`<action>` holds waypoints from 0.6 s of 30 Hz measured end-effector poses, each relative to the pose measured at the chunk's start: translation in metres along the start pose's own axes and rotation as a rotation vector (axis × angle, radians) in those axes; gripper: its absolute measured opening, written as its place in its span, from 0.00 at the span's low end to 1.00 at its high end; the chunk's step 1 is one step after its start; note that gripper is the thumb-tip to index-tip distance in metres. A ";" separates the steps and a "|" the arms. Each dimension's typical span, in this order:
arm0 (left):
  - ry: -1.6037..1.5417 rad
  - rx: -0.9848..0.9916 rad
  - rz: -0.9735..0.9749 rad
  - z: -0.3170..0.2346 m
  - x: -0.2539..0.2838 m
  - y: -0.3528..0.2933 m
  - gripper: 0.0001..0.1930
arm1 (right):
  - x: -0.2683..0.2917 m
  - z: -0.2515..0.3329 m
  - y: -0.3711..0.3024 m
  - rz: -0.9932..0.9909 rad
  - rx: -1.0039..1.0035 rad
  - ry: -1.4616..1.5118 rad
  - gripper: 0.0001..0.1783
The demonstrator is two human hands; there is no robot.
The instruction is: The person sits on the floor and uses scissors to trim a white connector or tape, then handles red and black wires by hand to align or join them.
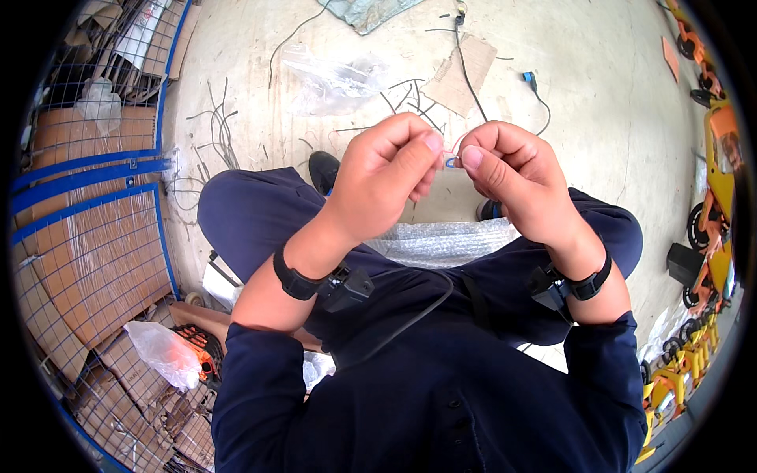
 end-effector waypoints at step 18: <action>0.327 -0.333 0.123 -0.021 -0.009 0.001 0.12 | -0.003 -0.007 -0.003 0.132 -0.153 0.297 0.11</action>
Point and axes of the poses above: each hand's wrist, its own y-axis towards the middle knuckle, its own x-axis out of the back of the hand, z = x × y, the point moved 9 cm from there along y, towards the middle knuckle, and after that the axes turned 2 degrees about -y, right-handed, at the moved point
